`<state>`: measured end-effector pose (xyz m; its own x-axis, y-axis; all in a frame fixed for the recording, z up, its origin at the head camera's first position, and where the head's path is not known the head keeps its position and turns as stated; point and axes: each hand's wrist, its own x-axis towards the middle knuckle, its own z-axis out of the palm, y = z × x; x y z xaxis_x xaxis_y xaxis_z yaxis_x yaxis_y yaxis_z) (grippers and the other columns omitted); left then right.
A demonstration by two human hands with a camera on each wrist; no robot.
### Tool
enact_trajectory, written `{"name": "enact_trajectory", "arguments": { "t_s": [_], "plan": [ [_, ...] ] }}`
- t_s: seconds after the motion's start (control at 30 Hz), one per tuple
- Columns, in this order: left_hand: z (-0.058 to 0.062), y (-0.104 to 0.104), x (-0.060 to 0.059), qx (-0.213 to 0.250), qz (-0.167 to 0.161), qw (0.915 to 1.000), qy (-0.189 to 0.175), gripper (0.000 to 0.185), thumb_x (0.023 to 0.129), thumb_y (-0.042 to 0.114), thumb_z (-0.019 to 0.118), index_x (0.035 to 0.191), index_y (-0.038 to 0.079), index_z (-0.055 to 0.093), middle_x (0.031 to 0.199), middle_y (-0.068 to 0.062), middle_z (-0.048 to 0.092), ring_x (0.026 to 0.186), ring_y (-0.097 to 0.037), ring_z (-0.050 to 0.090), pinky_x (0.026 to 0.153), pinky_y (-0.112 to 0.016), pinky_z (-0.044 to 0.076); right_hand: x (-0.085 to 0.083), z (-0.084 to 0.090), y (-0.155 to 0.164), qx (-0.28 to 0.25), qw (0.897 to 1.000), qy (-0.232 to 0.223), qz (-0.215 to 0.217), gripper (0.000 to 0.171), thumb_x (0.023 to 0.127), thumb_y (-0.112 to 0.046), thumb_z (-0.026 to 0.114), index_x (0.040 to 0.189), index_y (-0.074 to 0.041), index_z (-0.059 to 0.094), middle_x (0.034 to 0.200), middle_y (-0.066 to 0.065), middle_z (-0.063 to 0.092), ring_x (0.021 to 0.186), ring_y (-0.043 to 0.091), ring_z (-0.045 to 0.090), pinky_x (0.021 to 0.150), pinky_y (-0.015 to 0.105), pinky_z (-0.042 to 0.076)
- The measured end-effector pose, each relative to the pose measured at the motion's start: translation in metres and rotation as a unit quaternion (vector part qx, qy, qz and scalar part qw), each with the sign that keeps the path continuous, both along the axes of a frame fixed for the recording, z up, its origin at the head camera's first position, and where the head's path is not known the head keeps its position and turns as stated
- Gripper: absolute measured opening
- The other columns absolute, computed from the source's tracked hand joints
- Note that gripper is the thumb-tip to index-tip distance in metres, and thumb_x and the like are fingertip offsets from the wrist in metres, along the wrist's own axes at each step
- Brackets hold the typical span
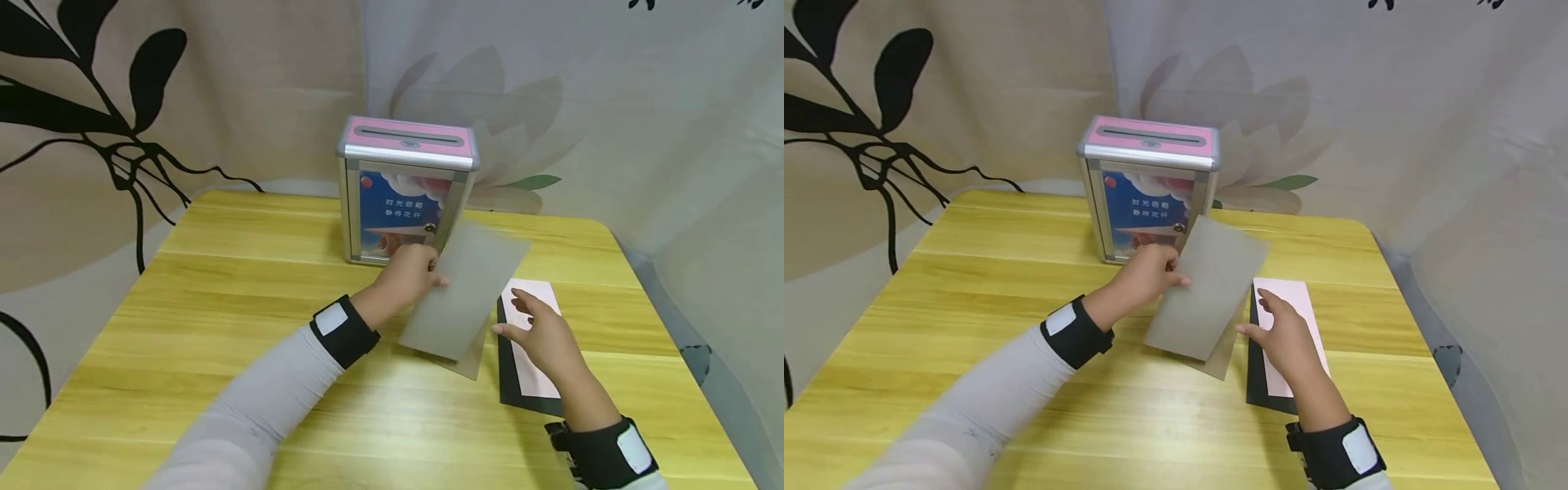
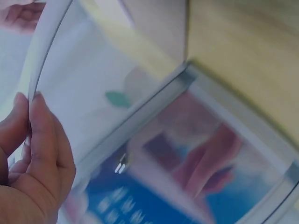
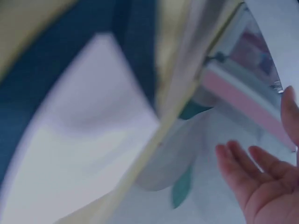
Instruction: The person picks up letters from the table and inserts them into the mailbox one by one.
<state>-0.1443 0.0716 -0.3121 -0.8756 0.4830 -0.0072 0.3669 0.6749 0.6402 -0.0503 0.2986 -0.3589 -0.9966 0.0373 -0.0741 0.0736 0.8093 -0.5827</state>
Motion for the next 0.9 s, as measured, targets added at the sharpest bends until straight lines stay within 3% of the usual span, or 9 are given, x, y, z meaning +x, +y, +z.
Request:
{"name": "enact_trajectory", "arguments": {
  "t_s": [0.1,0.23,0.4,0.5,0.67,0.8,0.9],
  "plan": [
    [0.021,-0.014,0.004,0.030,0.012,0.9993,0.021,0.041,0.086,0.026,0.071,0.064,0.010,0.040,0.062,0.001,0.032,0.058,-0.013,0.035,0.056,-0.023,0.025,-0.006,0.013,-0.014,-0.037,0.998,0.030,0.039,0.062,0.088,-0.021,0.072,0.140,0.000,0.045,0.126,0.023,0.059,0.117,0.040,0.055,0.095,0.049,0.046],
    [0.047,-0.031,0.007,0.083,0.036,0.9944,0.055,0.036,0.087,0.025,0.070,0.066,0.008,0.045,0.060,0.000,0.038,0.057,-0.013,0.039,0.054,-0.023,0.029,-0.014,0.038,-0.032,-0.052,0.993,0.066,0.076,0.034,0.089,-0.013,0.070,0.120,-0.003,0.061,0.107,0.014,0.068,0.102,0.032,0.064,0.085,0.046,0.052],
    [0.073,-0.052,0.007,0.158,0.055,0.9817,0.090,0.034,0.087,0.023,0.070,0.069,0.008,0.045,0.060,-0.003,0.045,0.048,-0.015,0.051,0.052,-0.022,0.037,-0.030,0.073,-0.050,-0.053,0.989,0.114,0.074,0.014,0.091,-0.011,0.068,0.102,-0.002,0.067,0.096,0.012,0.070,0.090,0.025,0.065,0.075,0.033,0.052],
    [0.084,-0.062,0.003,0.190,0.057,0.9743,0.107,0.034,0.085,0.022,0.072,0.071,0.007,0.044,0.064,-0.004,0.044,0.053,-0.015,0.051,0.054,-0.022,0.039,-0.043,0.087,-0.058,-0.057,0.984,0.152,0.067,0.008,0.091,-0.010,0.067,0.093,-0.003,0.068,0.088,0.010,0.070,0.080,0.013,0.063,0.067,0.022,0.048],
    [0.103,-0.074,-0.006,0.198,0.061,0.9720,0.112,0.024,0.083,0.019,0.074,0.083,0.005,0.055,0.078,-0.005,0.056,0.075,-0.016,0.053,0.067,-0.023,0.041,-0.066,0.109,-0.071,-0.107,0.972,0.198,0.065,0.006,0.090,-0.004,0.067,0.091,0.002,0.068,0.077,-0.003,0.068,0.070,-0.004,0.059,0.065,0.014,0.047],
    [0.113,-0.080,-0.015,0.190,0.072,0.9746,0.094,0.020,0.086,0.011,0.073,0.099,0.003,0.061,0.096,-0.007,0.065,0.090,-0.016,0.061,0.080,-0.025,0.048,-0.085,0.129,-0.079,-0.135,0.962,0.227,0.064,0.009,0.091,-0.001,0.064,0.097,0.005,0.069,0.075,-0.017,0.063,0.071,-0.005,0.060,0.068,0.012,0.048],
    [0.118,-0.083,-0.024,0.178,0.080,0.9750,0.107,0.016,0.091,0.009,0.067,0.103,0.002,0.060,0.099,-0.008,0.063,0.089,-0.018,0.060,0.078,-0.025,0.049,-0.100,0.144,-0.085,-0.149,0.952,0.258,0.072,0.011,0.090,0.001,0.064,0.099,0.007,0.069,0.075,-0.021,0.061,0.070,-0.005,0.060,0.067,0.011,0.047]
  ]
}}
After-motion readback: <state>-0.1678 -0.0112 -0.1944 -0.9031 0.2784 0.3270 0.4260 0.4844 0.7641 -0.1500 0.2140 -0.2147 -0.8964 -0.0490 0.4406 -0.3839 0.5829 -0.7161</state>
